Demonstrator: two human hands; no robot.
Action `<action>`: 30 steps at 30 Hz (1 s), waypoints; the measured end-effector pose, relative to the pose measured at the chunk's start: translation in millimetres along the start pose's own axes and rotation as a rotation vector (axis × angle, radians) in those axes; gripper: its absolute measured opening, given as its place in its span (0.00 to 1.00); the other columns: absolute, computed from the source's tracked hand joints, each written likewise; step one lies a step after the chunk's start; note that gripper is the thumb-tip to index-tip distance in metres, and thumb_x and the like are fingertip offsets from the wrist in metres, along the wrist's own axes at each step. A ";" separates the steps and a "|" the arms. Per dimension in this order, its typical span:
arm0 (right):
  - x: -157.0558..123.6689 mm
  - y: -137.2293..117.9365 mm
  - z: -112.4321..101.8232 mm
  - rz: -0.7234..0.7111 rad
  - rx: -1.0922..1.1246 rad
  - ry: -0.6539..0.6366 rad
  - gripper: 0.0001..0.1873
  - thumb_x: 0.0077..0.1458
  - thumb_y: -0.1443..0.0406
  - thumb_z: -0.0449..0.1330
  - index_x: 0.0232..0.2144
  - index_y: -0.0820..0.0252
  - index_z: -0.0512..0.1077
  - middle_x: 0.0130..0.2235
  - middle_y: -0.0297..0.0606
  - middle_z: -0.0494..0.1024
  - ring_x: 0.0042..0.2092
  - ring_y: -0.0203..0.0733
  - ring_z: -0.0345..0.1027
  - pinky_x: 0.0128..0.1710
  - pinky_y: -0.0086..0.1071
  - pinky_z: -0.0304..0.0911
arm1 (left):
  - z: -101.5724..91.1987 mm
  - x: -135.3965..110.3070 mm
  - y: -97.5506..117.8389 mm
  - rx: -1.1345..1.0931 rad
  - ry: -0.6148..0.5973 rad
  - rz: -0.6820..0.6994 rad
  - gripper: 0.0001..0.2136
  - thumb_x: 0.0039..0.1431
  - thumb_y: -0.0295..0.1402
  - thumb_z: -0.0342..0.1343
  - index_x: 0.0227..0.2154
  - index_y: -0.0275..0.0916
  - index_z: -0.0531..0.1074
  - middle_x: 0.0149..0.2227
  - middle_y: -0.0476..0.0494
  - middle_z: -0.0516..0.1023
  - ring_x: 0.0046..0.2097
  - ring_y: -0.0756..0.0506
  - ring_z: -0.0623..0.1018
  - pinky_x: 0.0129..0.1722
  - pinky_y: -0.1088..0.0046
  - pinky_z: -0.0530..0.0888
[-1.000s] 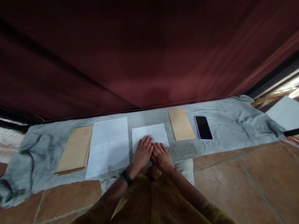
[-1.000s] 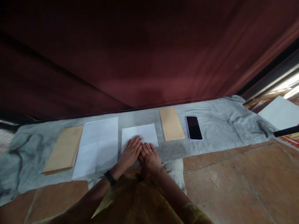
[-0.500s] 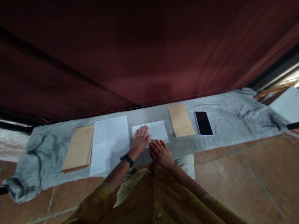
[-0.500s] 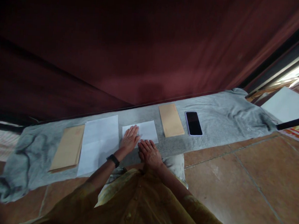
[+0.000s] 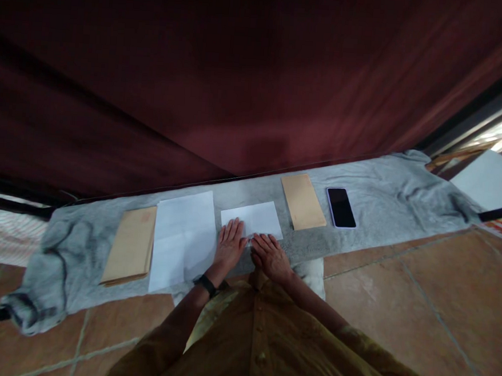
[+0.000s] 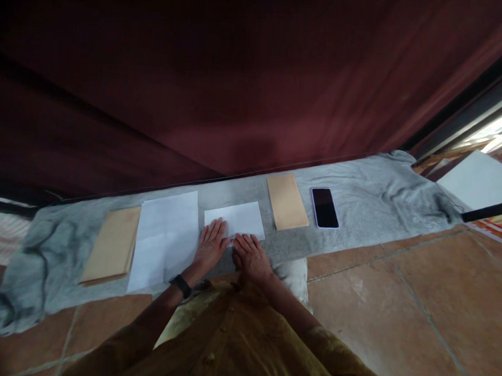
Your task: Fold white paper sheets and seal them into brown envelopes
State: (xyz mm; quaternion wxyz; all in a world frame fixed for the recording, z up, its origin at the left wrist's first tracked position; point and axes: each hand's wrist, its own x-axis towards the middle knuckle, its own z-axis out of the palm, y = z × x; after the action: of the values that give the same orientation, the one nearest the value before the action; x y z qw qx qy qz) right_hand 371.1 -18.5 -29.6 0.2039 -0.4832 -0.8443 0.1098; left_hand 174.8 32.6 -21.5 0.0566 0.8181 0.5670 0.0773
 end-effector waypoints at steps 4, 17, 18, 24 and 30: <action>-4.6 3.3 -2.1 0.025 -0.001 -0.016 0.25 0.68 0.62 0.55 0.65 0.58 0.64 0.68 0.45 0.64 0.69 0.48 0.54 0.70 0.51 0.48 | 0.7 -20.7 2.2 -0.054 0.021 -0.020 0.26 0.70 0.39 0.44 0.67 0.34 0.58 0.71 0.32 0.58 0.73 0.36 0.54 0.69 0.46 0.56; -11.3 4.8 -6.7 0.075 -0.037 -0.029 0.26 0.70 0.61 0.51 0.67 0.59 0.62 0.70 0.42 0.61 0.70 0.49 0.52 0.71 0.49 0.44 | -4.0 -34.9 -1.7 -0.982 0.261 -0.719 0.24 0.54 0.37 0.60 0.55 0.40 0.72 0.57 0.36 0.75 0.56 0.37 0.76 0.55 0.57 0.74; -11.2 4.8 -6.6 0.072 -0.036 -0.029 0.26 0.70 0.61 0.51 0.67 0.59 0.62 0.70 0.43 0.61 0.70 0.49 0.52 0.71 0.49 0.44 | -6.6 -32.3 -2.6 -1.016 0.270 -0.745 0.23 0.53 0.37 0.60 0.53 0.40 0.72 0.52 0.37 0.77 0.53 0.39 0.77 0.53 0.58 0.74; -10.7 4.7 -7.2 0.077 -0.030 -0.029 0.27 0.69 0.61 0.53 0.67 0.57 0.61 0.69 0.43 0.62 0.70 0.48 0.53 0.71 0.50 0.45 | -19.0 -23.9 -5.5 -1.143 0.287 -0.857 0.21 0.48 0.38 0.61 0.47 0.40 0.74 0.36 0.46 0.80 0.38 0.45 0.79 0.42 0.65 0.75; -10.7 3.4 -8.2 0.081 -0.024 -0.019 0.26 0.69 0.62 0.52 0.67 0.58 0.62 0.69 0.43 0.62 0.70 0.49 0.53 0.70 0.50 0.46 | -35.1 -17.4 -3.6 -1.258 0.215 -0.960 0.16 0.37 0.39 0.65 0.31 0.38 0.75 0.27 0.49 0.77 0.27 0.48 0.75 0.29 0.71 0.69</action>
State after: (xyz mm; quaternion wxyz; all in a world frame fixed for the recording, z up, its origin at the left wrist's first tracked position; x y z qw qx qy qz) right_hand 382.3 -26.0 -26.1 0.1855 -0.5185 -0.8271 0.1124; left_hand 158.8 17.7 11.2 0.4798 0.2874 0.7097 0.4284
